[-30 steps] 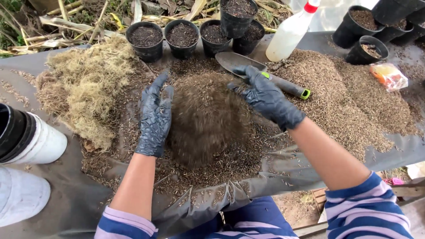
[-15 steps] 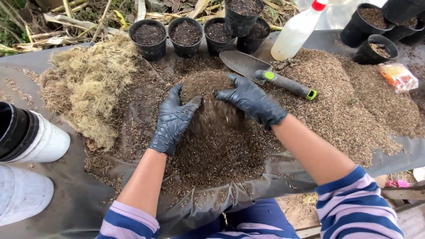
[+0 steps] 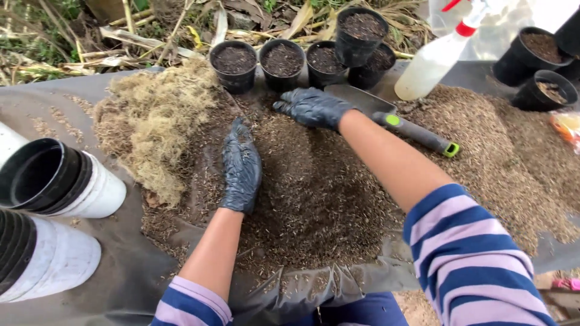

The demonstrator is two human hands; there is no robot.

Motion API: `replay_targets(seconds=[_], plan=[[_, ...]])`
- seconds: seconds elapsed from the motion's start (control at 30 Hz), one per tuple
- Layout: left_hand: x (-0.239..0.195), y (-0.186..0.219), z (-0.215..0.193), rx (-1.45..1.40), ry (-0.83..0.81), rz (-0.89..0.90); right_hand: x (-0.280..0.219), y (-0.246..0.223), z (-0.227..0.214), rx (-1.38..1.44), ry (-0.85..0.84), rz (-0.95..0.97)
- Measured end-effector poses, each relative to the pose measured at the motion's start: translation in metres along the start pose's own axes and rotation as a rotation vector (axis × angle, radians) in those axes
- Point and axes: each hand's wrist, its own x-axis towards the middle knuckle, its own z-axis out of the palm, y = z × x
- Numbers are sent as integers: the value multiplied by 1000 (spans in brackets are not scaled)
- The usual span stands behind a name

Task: Filling small plastic pots with a mixture of soil and fibrous material using a hand trowel and spray bottle.

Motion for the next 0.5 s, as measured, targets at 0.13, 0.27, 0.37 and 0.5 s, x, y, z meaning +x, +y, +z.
replay_targets(seconds=[0.13,0.27,0.37,0.5], plan=[[-3,47,-28,501,-314,10,18,-12,5,-15,-306,-40],[6,70,-51,8,-532,-293,-8,-48,-4,-118,-384,61],[13,66,-58,-755,-664,-476,3,-27,-3,-118,-378,129],[3,68,-43,-693,-533,-228,-51,-62,-32,48,-349,165]])
